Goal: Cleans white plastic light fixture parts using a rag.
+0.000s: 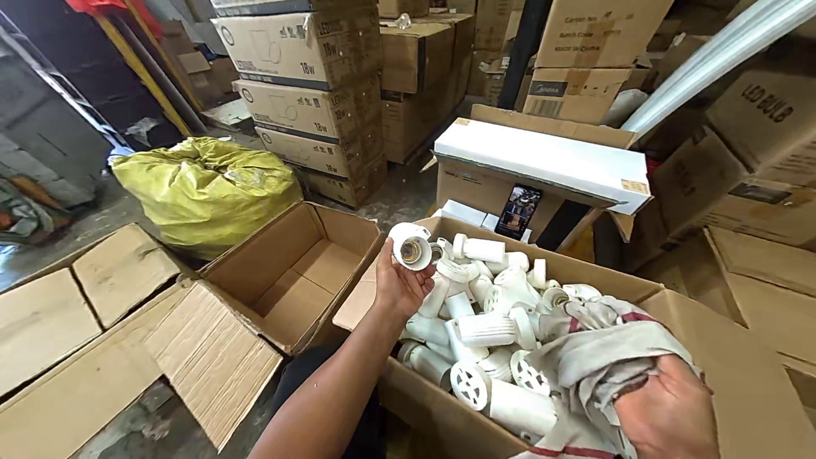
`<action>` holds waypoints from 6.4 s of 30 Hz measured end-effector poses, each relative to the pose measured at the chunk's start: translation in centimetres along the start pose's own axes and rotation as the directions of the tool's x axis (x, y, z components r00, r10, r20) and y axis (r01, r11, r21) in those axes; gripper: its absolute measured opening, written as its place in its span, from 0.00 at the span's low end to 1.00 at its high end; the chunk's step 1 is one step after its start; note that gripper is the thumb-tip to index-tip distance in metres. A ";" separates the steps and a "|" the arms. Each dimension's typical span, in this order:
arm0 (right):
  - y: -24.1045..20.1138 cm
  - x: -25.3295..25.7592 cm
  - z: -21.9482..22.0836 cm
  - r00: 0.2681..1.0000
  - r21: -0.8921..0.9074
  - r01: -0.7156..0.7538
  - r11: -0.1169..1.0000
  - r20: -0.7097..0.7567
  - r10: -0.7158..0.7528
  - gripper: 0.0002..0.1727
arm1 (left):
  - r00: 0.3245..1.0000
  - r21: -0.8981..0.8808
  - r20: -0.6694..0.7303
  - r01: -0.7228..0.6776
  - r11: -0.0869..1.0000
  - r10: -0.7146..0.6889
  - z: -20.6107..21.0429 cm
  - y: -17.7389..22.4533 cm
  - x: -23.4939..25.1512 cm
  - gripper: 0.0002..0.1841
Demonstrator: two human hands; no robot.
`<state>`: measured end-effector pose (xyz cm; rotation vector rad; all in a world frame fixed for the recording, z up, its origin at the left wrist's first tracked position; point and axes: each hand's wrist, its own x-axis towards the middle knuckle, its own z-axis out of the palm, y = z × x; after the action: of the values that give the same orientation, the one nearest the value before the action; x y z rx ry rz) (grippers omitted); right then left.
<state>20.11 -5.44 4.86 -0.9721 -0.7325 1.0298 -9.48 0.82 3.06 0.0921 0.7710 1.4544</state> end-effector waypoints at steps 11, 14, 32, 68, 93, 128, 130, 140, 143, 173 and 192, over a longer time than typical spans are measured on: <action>0.7 -0.8 0.5 1.000 -0.049 -0.020 0.999 0.016 0.021 0.19 | 0.771 0.459 0.362 -0.637 0.619 0.524 -0.9 -1.6 -0.4 0.41; 0.6 -0.6 0.3 1.000 -0.041 -0.025 0.999 0.003 0.025 0.19 | 0.322 0.512 0.714 -0.846 -0.150 0.622 -2.3 -2.1 0.0 0.30; 0.7 -2.2 -1.0 0.992 -0.198 0.078 0.977 0.113 -0.056 0.15 | -0.244 0.081 0.918 -0.654 -0.752 0.311 -2.8 -3.2 -0.7 0.10; -0.6 -1.8 0.2 0.989 -0.027 -0.146 0.989 0.027 0.146 0.24 | 0.897 0.354 0.132 -0.439 0.826 0.421 -0.1 -6.1 -0.7 0.31; -4.8 2.5 -7.7 0.943 0.140 0.321 0.937 0.048 -0.330 0.23 | 0.820 0.723 0.524 -0.572 -0.388 -0.232 0.5 -7.5 0.9 0.38; -0.8 -2.3 -3.9 0.936 -0.714 0.353 0.605 0.271 -0.226 0.17 | 0.576 0.618 0.763 -0.517 0.592 -0.294 3.1 -12.1 -6.5 0.39; -0.6 -2.3 -3.9 0.912 -0.600 0.383 0.702 0.365 -0.185 0.20 | 0.570 0.613 0.760 -0.468 0.637 -0.313 3.1 -12.0 -6.2 0.34; 1.1 0.1 -2.3 0.998 -0.414 0.048 0.909 0.047 -0.031 0.25 | 0.566 0.645 0.708 -0.276 0.713 -0.422 1.5 -13.1 -4.9 0.24; 2.8 -2.3 -1.2 0.992 -0.579 0.121 0.806 0.095 -0.080 0.21 | 0.719 0.621 0.632 -0.244 0.745 -0.291 1.3 -13.4 -4.2 0.23; -0.1 -0.5 -0.9 0.990 -0.164 -0.050 0.985 -0.141 0.027 0.27 | 0.567 0.647 0.754 -0.551 0.526 -0.333 0.5 -13.4 -6.0 0.26; -0.3 4.4 -2.7 0.971 -0.074 0.064 0.995 -0.227 -0.080 0.25 | 0.452 0.530 0.720 0.132 0.838 -0.526 -0.9 -14.0 -4.4 0.22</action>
<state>24.06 -2.23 4.27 -1.0939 -0.6076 0.8170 2.32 -5.77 -2.80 0.8798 0.2009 0.6555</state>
